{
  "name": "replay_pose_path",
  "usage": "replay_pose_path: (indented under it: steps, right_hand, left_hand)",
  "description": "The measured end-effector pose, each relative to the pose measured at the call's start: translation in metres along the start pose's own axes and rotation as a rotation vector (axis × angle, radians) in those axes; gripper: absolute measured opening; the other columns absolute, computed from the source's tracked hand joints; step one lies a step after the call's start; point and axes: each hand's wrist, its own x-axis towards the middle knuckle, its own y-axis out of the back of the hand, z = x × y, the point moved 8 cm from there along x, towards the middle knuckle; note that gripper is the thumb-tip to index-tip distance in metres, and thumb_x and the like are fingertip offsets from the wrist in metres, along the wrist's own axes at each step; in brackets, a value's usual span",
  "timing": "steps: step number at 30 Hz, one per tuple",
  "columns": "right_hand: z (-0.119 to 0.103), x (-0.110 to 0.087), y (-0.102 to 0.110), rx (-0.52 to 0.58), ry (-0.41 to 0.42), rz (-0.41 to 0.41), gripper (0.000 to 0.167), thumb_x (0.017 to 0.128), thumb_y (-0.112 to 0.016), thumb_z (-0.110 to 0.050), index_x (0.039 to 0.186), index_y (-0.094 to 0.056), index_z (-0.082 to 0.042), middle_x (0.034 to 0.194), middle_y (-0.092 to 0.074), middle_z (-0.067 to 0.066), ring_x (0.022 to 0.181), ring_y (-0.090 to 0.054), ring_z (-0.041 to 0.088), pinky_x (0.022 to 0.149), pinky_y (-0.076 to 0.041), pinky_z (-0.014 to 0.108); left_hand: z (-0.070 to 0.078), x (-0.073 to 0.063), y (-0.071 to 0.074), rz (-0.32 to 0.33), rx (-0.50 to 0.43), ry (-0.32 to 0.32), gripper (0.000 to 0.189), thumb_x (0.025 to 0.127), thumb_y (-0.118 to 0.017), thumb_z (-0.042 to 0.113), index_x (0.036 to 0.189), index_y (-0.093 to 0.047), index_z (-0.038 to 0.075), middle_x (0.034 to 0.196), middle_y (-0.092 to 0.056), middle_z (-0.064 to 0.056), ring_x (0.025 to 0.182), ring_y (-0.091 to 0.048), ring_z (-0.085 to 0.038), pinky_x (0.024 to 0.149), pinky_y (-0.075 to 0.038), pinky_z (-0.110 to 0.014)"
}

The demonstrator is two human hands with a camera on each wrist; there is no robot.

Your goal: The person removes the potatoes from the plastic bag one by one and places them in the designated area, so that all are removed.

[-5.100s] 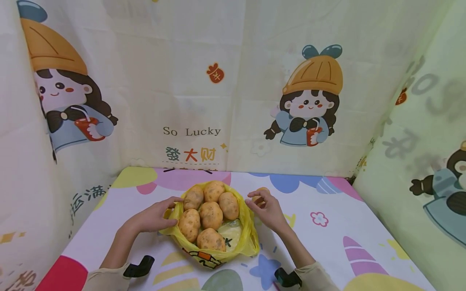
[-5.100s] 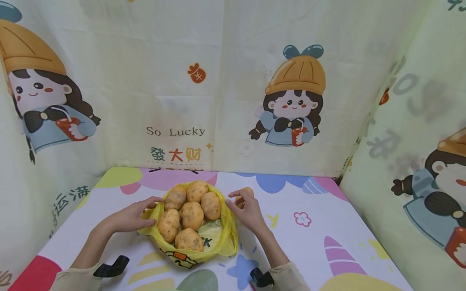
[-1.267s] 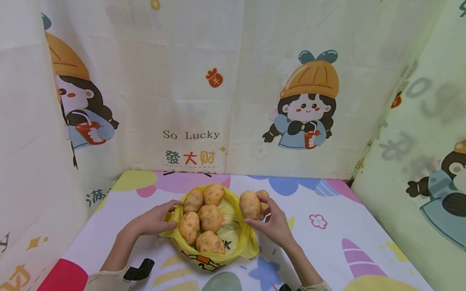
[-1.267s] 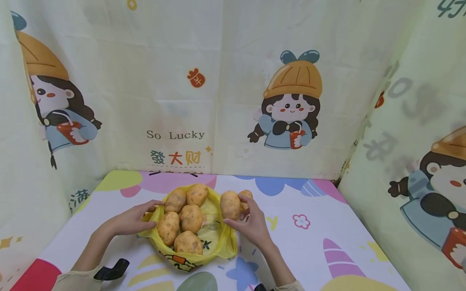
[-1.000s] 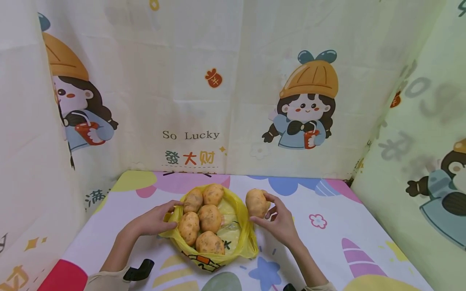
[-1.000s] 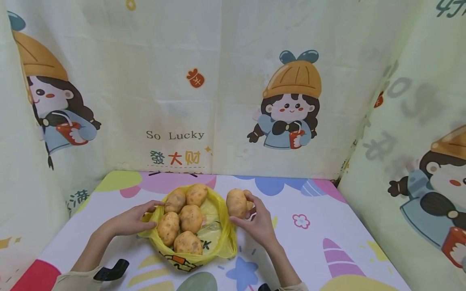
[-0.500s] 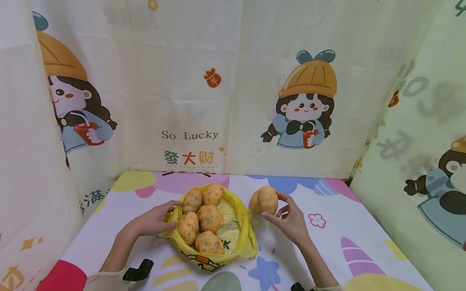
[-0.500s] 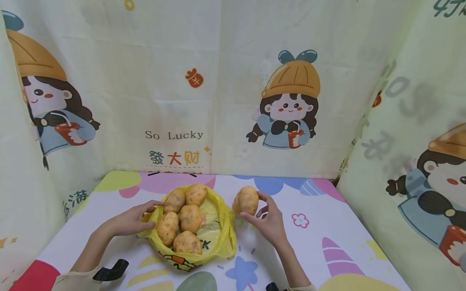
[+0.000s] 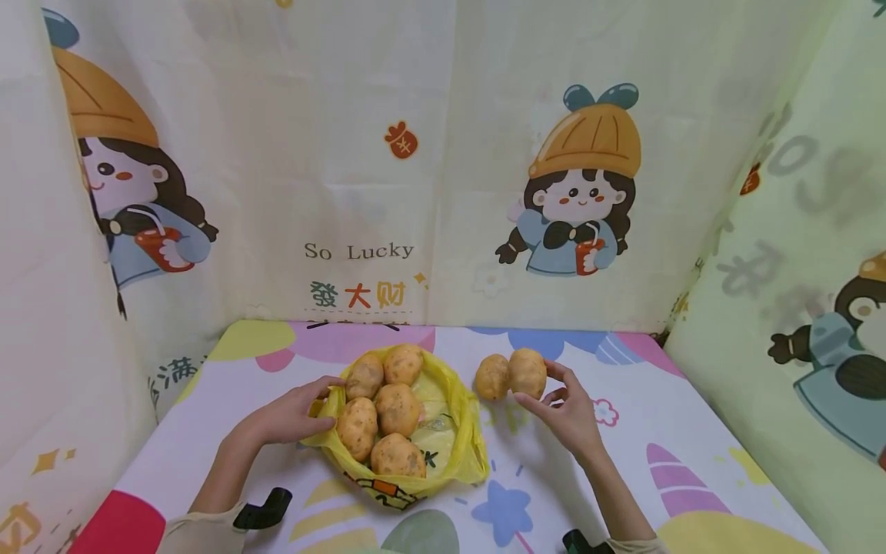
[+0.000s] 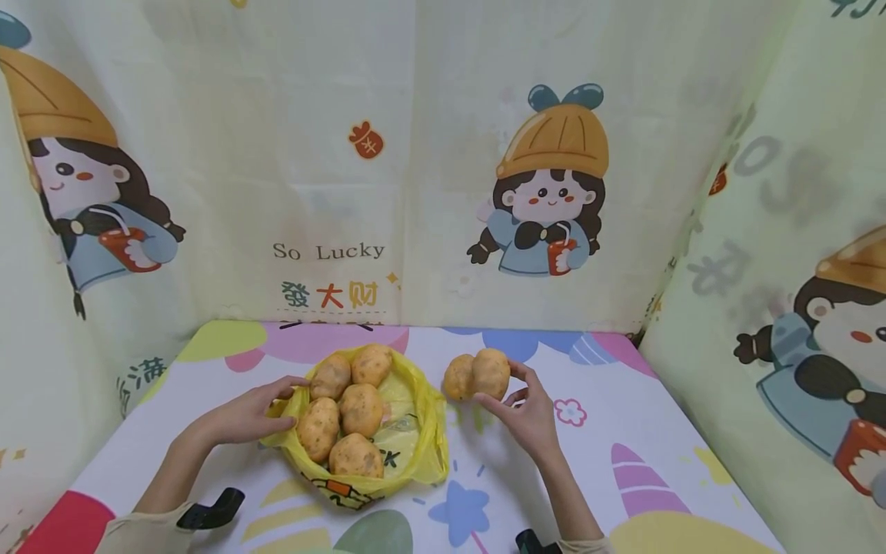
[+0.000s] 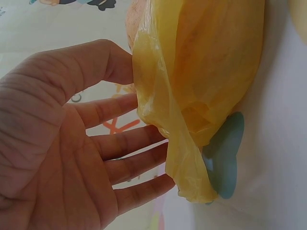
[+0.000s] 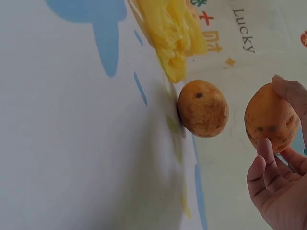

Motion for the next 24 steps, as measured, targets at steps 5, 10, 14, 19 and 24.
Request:
replay_pose_path:
  steps: [5,10,14,19,24]
  right_hand:
    - [0.007,0.003,0.006,-0.014,-0.030,0.019,0.082,0.077,-0.091,-0.033,0.146,-0.050,-0.015,0.137,-0.059,0.009,0.080,-0.056,0.014,0.060,-0.045,0.023]
    - [0.014,0.006,0.009,-0.050,-0.055,0.026,0.083,0.077,-0.091,-0.035,0.146,-0.050,-0.014,0.137,-0.059,0.010,0.081,-0.056,0.015,0.061,-0.045,0.023]
    - [0.018,0.009,0.009,-0.105,-0.064,0.019,0.085,0.077,-0.091,-0.036,0.146,-0.049,-0.011,0.137,-0.059,0.012,0.079,-0.056,0.014,0.061,-0.045,0.024]
    - [0.025,0.013,0.008,-0.148,-0.076,0.001,0.087,0.077,-0.090,-0.038,0.147,-0.048,-0.008,0.138,-0.059,0.015,0.077,-0.055,0.014,0.060,-0.045,0.025]
    - [0.033,0.019,0.006,-0.181,-0.072,-0.011,0.088,0.076,-0.091,-0.037,0.147,-0.048,-0.006,0.138,-0.058,0.015,0.076,-0.053,0.015,0.062,-0.045,0.024]
  left_hand:
    - [0.000,0.000,0.001,0.004,-0.006,0.006,0.062,0.089,-0.071,0.019,0.146,-0.047,0.008,0.143,-0.054,-0.027,0.130,-0.052,-0.048,0.105,-0.042,-0.065]
    - [0.000,0.001,0.002,0.005,-0.008,0.002,0.064,0.088,-0.072,0.018,0.145,-0.047,0.007,0.141,-0.055,-0.028,0.128,-0.053,-0.048,0.103,-0.043,-0.065]
    - [-0.001,0.001,0.001,0.006,-0.010,0.002,0.064,0.088,-0.071,0.018,0.146,-0.047,0.007,0.141,-0.055,-0.027,0.128,-0.053,-0.047,0.104,-0.043,-0.064]
    - [-0.002,0.001,0.000,0.005,-0.012,0.008,0.063,0.089,-0.070,0.019,0.146,-0.047,0.007,0.142,-0.055,-0.027,0.130,-0.053,-0.047,0.105,-0.042,-0.064]
    - [-0.002,0.001,-0.001,-0.001,-0.017,0.014,0.063,0.089,-0.070,0.019,0.146,-0.047,0.007,0.142,-0.055,-0.027,0.130,-0.052,-0.047,0.104,-0.042,-0.065]
